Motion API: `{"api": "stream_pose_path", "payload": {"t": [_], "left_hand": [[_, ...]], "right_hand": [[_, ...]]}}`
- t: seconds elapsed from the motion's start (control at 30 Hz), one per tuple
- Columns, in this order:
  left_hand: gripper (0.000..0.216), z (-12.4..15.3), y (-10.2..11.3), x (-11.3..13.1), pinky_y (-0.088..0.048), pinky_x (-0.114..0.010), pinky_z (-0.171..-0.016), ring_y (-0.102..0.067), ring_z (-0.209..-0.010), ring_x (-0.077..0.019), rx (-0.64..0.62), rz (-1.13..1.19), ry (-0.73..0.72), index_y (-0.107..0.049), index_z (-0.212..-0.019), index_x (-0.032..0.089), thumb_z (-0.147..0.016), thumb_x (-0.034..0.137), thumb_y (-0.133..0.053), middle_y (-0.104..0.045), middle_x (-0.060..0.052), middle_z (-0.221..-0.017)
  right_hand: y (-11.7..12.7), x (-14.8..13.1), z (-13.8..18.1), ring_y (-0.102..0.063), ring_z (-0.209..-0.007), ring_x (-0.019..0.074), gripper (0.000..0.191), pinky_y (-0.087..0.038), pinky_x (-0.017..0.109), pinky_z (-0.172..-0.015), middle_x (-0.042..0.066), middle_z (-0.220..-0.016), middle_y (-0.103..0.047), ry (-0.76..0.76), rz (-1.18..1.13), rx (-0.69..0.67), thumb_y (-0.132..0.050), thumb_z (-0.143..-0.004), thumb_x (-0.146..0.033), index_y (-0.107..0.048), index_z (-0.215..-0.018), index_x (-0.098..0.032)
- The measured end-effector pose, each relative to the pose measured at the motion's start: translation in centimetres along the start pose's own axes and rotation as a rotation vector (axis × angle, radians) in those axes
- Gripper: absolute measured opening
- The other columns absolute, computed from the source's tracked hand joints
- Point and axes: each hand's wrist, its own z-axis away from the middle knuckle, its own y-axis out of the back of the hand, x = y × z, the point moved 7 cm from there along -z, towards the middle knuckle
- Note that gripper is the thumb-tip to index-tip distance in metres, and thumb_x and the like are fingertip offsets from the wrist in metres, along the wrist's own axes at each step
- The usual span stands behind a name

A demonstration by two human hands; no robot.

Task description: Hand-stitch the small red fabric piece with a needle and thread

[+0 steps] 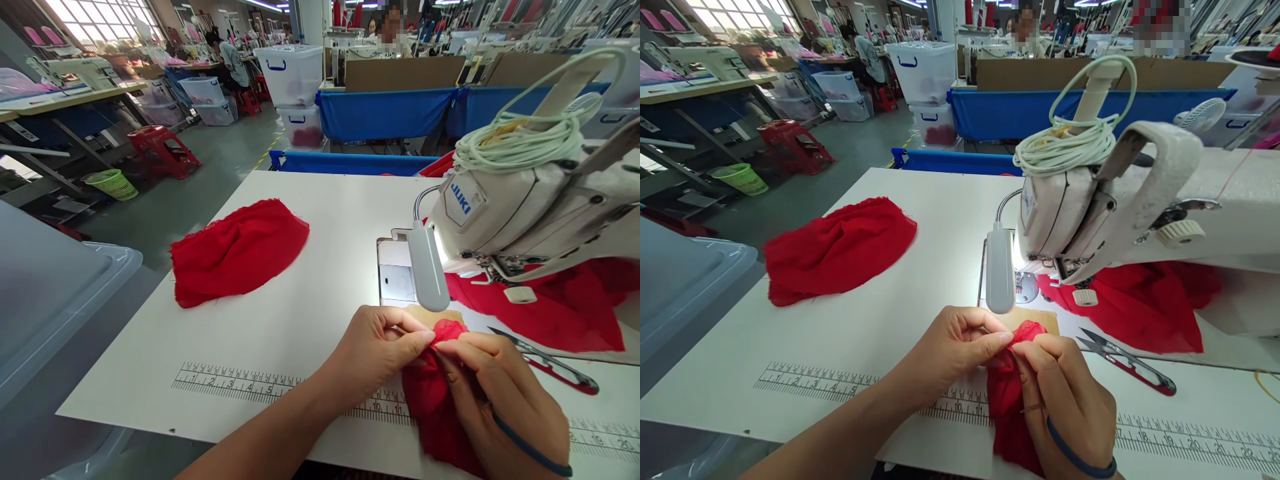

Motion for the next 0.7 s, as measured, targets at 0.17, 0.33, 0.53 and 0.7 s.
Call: {"api": "stream_pose_path", "payload": {"t": [0.17, 0.33, 0.53, 0.7], "left_hand": [[0.012, 0.2, 0.3, 0.6, -0.042, -0.023, -0.059, -0.054, -0.063, -0.0111, 0.069, -0.146, -0.088, -0.067, -0.065, 0.014, -0.075, 0.020, -0.065, -0.062, -0.001, -0.066], [0.015, 0.5, 0.4, 1.2, -0.040, -0.024, -0.062, -0.052, -0.069, -0.0125, 0.148, -0.259, -0.215, -0.063, -0.063, 0.016, -0.077, 0.017, -0.060, -0.060, -0.001, -0.072], [0.024, 0.1, 0.1, 0.3, -0.040, -0.023, -0.059, -0.048, -0.059, -0.0096, 0.069, -0.124, -0.066, -0.061, -0.061, 0.015, -0.080, 0.028, -0.060, -0.052, 0.002, -0.060], [0.017, 0.0, 0.2, -0.4, -0.048, -0.026, -0.068, -0.057, -0.063, -0.0111, 0.070, 0.033, 0.043, -0.067, -0.068, 0.013, -0.072, 0.029, -0.071, -0.061, 0.000, -0.063]], "right_hand": [[-0.3, 0.1, -0.1, -0.062, -0.072, 0.0103, 0.010, -0.044, 0.020, -0.061, 0.002, -0.090, -0.064, 0.046, -0.008, -0.003, -0.052, -0.094, -0.020, -0.061, -0.096, -0.022], [-1.0, -0.2, -0.1, -0.061, -0.074, 0.0113, 0.013, -0.044, 0.019, -0.060, 0.001, -0.086, -0.064, 0.133, -0.017, -0.067, -0.046, -0.094, -0.016, -0.058, -0.094, -0.022], [-0.5, 0.4, 0.0, -0.061, -0.078, 0.0113, 0.010, -0.044, 0.022, -0.069, 0.002, -0.093, -0.062, -0.036, -0.052, 0.000, -0.050, -0.094, -0.021, -0.060, -0.096, -0.022], [-0.7, 0.9, 0.7, -0.061, -0.076, 0.0120, 0.016, -0.042, 0.023, -0.061, 0.000, -0.093, -0.060, -0.071, -0.023, -0.036, -0.047, -0.096, -0.028, -0.061, -0.104, -0.027]]}}
